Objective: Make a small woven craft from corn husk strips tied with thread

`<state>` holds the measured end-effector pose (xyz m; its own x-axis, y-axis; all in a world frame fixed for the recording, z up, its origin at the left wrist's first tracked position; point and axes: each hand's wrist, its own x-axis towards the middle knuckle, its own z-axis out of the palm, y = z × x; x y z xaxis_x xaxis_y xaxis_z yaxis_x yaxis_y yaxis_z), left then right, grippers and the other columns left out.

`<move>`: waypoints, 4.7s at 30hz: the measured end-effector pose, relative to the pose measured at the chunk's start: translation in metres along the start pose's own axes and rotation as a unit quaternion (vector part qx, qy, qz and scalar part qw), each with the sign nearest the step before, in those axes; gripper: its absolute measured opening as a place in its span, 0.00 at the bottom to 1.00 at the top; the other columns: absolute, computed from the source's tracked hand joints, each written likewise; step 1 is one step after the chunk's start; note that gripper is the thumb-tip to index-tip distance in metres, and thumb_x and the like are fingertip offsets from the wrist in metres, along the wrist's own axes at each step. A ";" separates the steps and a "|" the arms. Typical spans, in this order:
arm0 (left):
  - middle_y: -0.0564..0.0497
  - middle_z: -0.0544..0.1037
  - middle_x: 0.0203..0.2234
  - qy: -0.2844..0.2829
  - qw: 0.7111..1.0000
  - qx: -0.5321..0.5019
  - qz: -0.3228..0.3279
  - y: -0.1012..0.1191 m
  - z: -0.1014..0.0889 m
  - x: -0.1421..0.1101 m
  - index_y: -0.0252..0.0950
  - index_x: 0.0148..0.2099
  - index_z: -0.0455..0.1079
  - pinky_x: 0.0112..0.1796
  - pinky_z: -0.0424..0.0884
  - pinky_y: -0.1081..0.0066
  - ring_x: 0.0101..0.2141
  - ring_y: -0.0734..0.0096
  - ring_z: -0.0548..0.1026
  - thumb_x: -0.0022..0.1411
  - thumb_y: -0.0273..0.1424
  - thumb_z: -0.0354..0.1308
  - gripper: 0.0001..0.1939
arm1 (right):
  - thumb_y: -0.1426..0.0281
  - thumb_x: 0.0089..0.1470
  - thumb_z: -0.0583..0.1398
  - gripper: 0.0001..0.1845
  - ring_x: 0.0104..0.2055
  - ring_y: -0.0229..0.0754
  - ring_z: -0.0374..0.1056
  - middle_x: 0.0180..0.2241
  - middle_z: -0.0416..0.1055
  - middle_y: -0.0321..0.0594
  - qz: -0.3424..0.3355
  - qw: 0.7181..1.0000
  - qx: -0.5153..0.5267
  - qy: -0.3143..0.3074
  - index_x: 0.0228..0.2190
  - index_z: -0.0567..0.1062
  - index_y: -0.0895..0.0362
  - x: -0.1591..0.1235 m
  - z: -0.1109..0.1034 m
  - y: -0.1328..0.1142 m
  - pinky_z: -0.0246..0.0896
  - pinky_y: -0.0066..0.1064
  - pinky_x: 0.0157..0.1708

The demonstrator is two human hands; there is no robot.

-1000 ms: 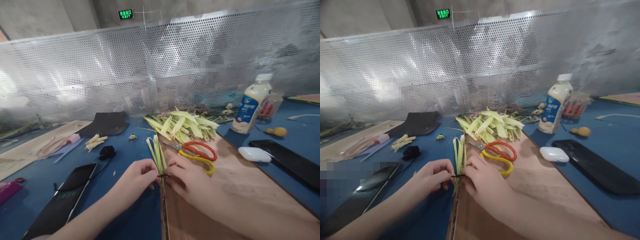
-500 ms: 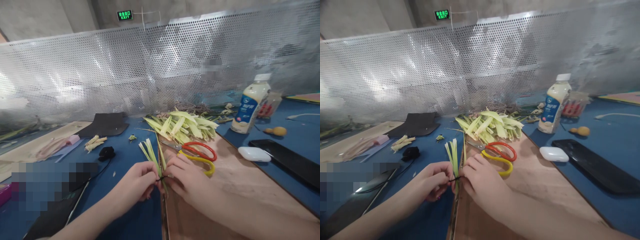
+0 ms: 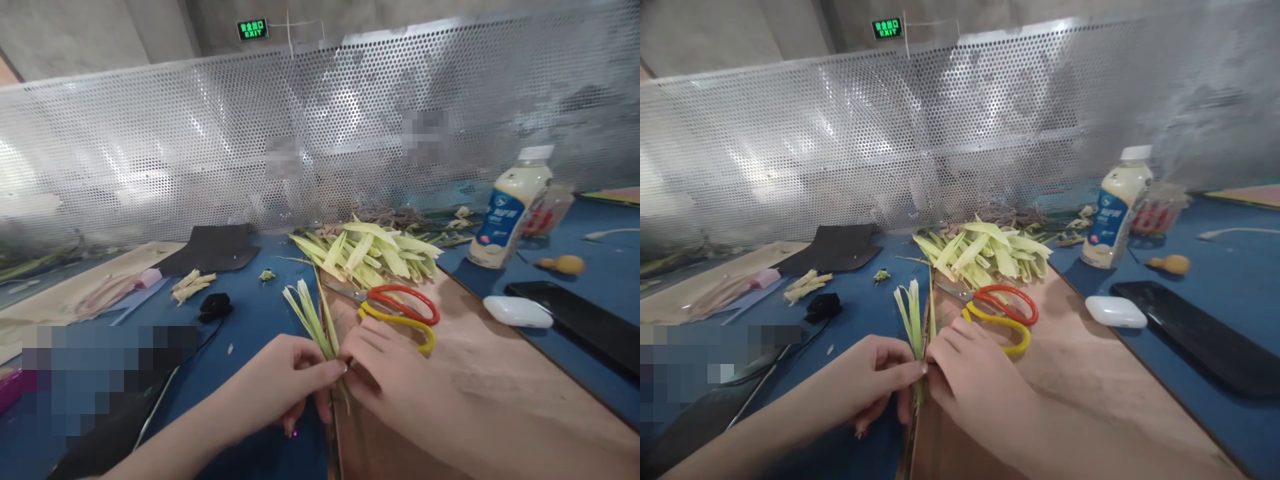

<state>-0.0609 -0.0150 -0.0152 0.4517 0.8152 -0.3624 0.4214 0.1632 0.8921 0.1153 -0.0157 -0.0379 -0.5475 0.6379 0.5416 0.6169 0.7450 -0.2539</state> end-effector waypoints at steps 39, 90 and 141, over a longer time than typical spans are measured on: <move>0.58 0.69 0.16 0.061 0.994 0.054 0.072 0.004 -0.004 -0.001 0.37 0.36 0.61 0.21 0.63 0.78 0.17 0.79 0.64 0.56 0.34 0.50 0.07 | 0.78 0.53 0.49 0.08 0.32 0.37 0.59 0.29 0.65 0.37 0.070 0.988 0.107 -0.092 0.29 0.66 0.57 -0.006 -0.014 0.002 0.55 0.30 0.33; 0.50 0.76 0.21 -0.071 0.977 -0.198 0.047 0.002 -0.003 0.000 0.33 0.31 0.62 0.21 0.67 0.76 0.24 0.72 0.74 0.51 0.28 0.58 0.06 | 0.63 0.43 0.61 0.13 0.22 0.33 0.65 0.20 0.68 0.33 0.309 0.693 0.638 -0.129 0.26 0.64 0.58 0.006 -0.001 0.000 0.60 0.25 0.23; 0.62 0.62 0.13 0.073 0.995 -0.069 -0.001 0.008 0.007 0.001 0.33 0.33 0.62 0.13 0.53 0.83 0.11 0.86 0.57 0.51 0.32 0.56 0.09 | 0.76 0.49 0.56 0.04 0.32 0.35 0.64 0.27 0.69 0.31 0.254 0.922 0.286 -0.059 0.27 0.68 0.54 -0.005 -0.008 -0.006 0.59 0.25 0.33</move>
<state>-0.0515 -0.0169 -0.0099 0.3270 0.8854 -0.3302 0.3058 0.2315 0.9235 0.1193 -0.0252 -0.0325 -0.3479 0.9249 0.1537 0.4296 0.3029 -0.8507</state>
